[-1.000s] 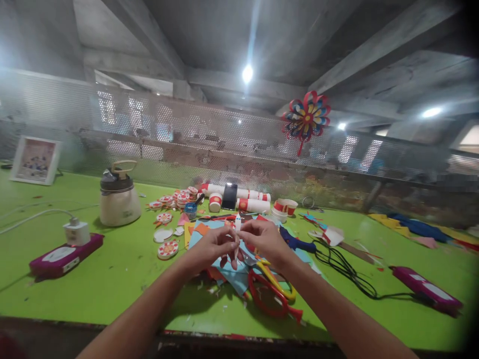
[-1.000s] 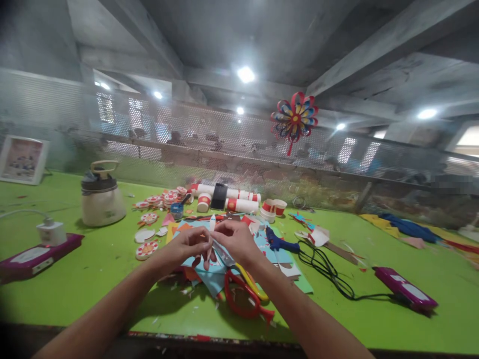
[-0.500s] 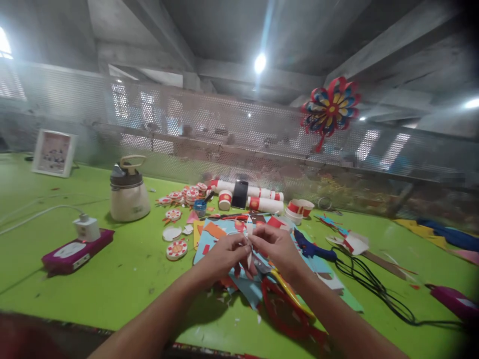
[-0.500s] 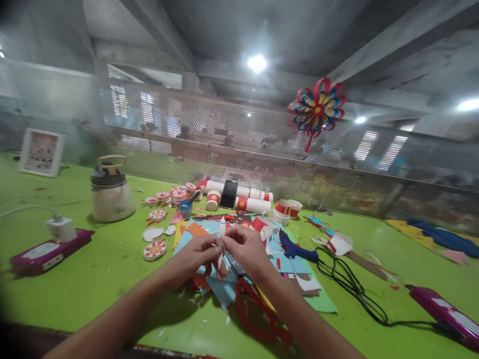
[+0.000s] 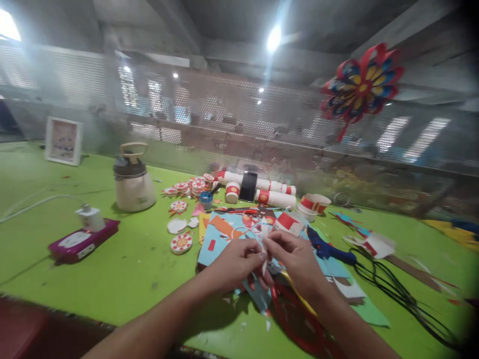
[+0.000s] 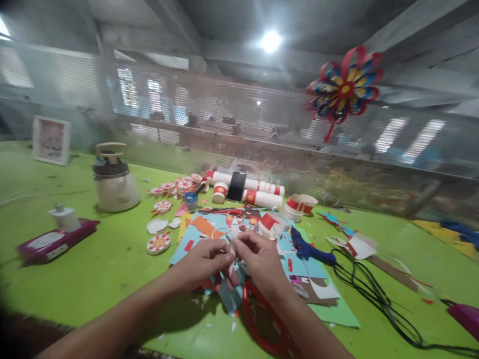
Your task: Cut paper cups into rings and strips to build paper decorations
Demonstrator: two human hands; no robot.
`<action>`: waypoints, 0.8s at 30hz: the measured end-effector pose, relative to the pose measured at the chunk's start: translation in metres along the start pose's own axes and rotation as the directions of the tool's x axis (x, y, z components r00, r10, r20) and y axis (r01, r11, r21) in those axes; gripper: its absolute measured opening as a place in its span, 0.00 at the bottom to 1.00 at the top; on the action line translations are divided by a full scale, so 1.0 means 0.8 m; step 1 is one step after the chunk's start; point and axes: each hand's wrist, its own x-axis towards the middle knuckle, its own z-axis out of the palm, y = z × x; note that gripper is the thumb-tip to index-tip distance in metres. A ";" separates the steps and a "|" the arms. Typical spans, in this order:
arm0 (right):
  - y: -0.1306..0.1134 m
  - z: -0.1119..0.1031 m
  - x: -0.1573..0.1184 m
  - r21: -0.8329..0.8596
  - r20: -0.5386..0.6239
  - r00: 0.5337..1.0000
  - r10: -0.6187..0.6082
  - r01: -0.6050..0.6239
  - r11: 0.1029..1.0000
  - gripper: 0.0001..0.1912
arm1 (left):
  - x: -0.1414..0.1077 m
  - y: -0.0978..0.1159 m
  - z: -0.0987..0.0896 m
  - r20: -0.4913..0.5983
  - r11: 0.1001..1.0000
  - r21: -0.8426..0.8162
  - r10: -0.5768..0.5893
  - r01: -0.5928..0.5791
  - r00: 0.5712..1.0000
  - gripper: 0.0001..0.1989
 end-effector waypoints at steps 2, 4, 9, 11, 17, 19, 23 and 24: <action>0.003 -0.005 0.001 0.035 -0.015 1.000 0.024 -0.023 0.999 0.10 | -0.002 -0.001 0.001 0.052 1.000 0.010 -0.009 0.009 0.999 0.14; 0.005 -0.011 0.003 0.085 -0.035 0.998 0.053 -0.050 0.995 0.10 | -0.003 -0.004 0.001 0.110 0.997 0.069 0.010 -0.017 0.994 0.13; 0.012 -0.017 0.008 0.217 -0.054 0.992 0.111 -0.097 0.971 0.12 | -0.004 -0.004 -0.001 0.112 0.994 0.107 0.022 -0.034 0.994 0.11; 0.013 -0.017 0.009 0.249 -0.039 0.991 0.130 -0.116 0.962 0.13 | -0.009 0.004 -0.007 0.043 0.991 0.135 0.012 -0.018 0.999 0.10; 0.018 -0.008 0.005 0.275 0.004 0.989 0.148 -0.144 0.951 0.15 | -0.057 0.036 -0.086 -0.320 0.956 0.293 0.089 0.009 0.943 0.08; 0.022 -0.002 0.002 0.253 0.037 0.988 0.151 -0.155 0.955 0.16 | -0.072 0.040 -0.132 -0.484 0.948 0.315 0.124 0.040 0.866 0.07; 0.026 0.012 -0.006 0.183 0.103 0.984 0.143 -0.160 0.970 0.16 | -0.075 0.030 -0.212 -0.686 0.956 0.273 0.115 0.107 0.718 0.04; 0.026 0.014 -0.008 0.162 0.119 0.983 0.138 -0.156 0.974 0.16 | -0.072 0.025 -0.225 -0.706 0.962 0.247 0.099 0.113 0.702 0.03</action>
